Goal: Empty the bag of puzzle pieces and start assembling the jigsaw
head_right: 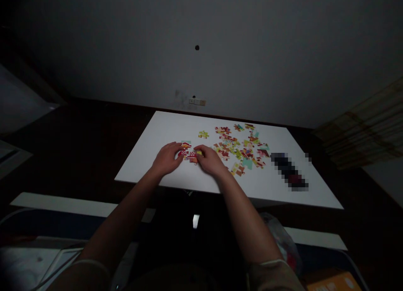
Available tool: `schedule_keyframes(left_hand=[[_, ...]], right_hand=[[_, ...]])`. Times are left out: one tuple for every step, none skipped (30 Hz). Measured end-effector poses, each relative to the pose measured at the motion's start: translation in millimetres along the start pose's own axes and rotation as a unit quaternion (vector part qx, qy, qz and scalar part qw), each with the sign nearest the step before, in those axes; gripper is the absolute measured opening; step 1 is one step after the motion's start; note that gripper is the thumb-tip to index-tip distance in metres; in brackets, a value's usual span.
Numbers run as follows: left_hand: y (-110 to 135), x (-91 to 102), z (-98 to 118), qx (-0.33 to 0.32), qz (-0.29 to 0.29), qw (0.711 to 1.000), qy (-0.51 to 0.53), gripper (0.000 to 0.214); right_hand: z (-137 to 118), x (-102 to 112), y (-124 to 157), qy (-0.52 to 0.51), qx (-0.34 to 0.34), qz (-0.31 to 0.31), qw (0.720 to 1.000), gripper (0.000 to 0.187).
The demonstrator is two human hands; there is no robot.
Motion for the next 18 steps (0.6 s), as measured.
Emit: schedule_keyframes(left_hand=[[0, 0.4, 0, -0.001, 0.000, 1.000, -0.002, 0.035], [-1, 0.7, 1, -0.002, 0.000, 1.000, -0.004, 0.034], [-1, 0.7, 1, -0.003, 0.000, 1.000, -0.006, 0.033], [-2, 0.5, 1, -0.004, -0.001, 1.000, -0.006, 0.031], [-2, 0.1, 1, -0.005, -0.001, 1.000, -0.006, 0.029], [-2, -0.3, 0, -0.006, -0.001, 1.000, -0.005, 0.027], [-2, -1.0, 0, -0.008, -0.002, 1.000, -0.003, 0.024], [-3, -1.5, 0, -0.011, -0.003, 1.000, -0.003, 0.022], [-3, -1.8, 0, -0.014, -0.003, 1.000, -0.002, 0.020], [-3, -1.8, -1, -0.017, -0.004, 1.000, -0.003, 0.019], [-3, -1.3, -1, -0.019, -0.004, 1.000, -0.004, 0.019], [-3, -0.5, 0, -0.022, -0.004, 1.000, -0.007, 0.019], [-3, 0.7, 1, -0.026, -0.005, 1.000, -0.012, 0.019], [-3, 1.9, 3, -0.032, -0.007, 0.999, -0.018, 0.020], [-2, 2.9, 6, -0.040, -0.010, 0.999, -0.026, 0.021], [-1, 3.4, 11, -0.049, -0.014, 0.998, -0.033, 0.022], [0, 2.9, 16, -0.057, -0.021, 0.997, -0.038, 0.023], [2, 1.3, 22, -0.064, -0.029, 0.997, -0.042, 0.025]], right_hand=[[-3, -1, 7, 0.023, 0.014, -0.007, 1.000, 0.027], [-5, -1, 15, 0.042, 0.025, -0.011, 0.999, 0.026], [-8, -2, 23, 0.057, 0.034, -0.012, 0.998, 0.025], [-10, -1, 31, 0.069, 0.040, -0.009, 0.997, 0.025], [-12, 0, 39, 0.079, 0.046, -0.002, 0.996, 0.026], [-14, 2, 46, 0.087, 0.050, 0.007, 0.995, 0.026], [-16, 5, 52, 0.096, 0.054, 0.019, 0.994, 0.026], [-17, 9, 58, 0.103, 0.057, 0.030, 0.993, 0.026], [-17, 13, 64, 0.109, 0.059, 0.039, 0.992, 0.025], [-17, 17, 69, 0.113, 0.059, 0.049, 0.991, 0.025], [-15, 22, 73, 0.116, 0.059, 0.058, 0.990, 0.024], [-13, 27, 78, 0.118, 0.058, 0.067, 0.989, 0.025], [-10, 32, 82, 0.121, 0.057, 0.077, 0.988, 0.025], [-7, 37, 86, 0.126, 0.056, 0.088, 0.987, 0.025], [-3, 42, 90, 0.131, 0.053, 0.100, 0.985, 0.026], [2, 48, 93, 0.135, 0.049, 0.113, 0.983, 0.026], [8, 54, 97, 0.137, 0.043, 0.127, 0.981, 0.026], [13, 61, 100, 0.135, 0.035, 0.142, 0.980, 0.025]])
Point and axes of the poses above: each hand's wrist, its own y-axis away from the middle knuckle, its own x-axis out of the back of the hand, z = x × y, the point moved 5 cm from there along -y, towards the middle knuckle, and after that the axes turned 13 degrees about -x, right-handed, at the moved point
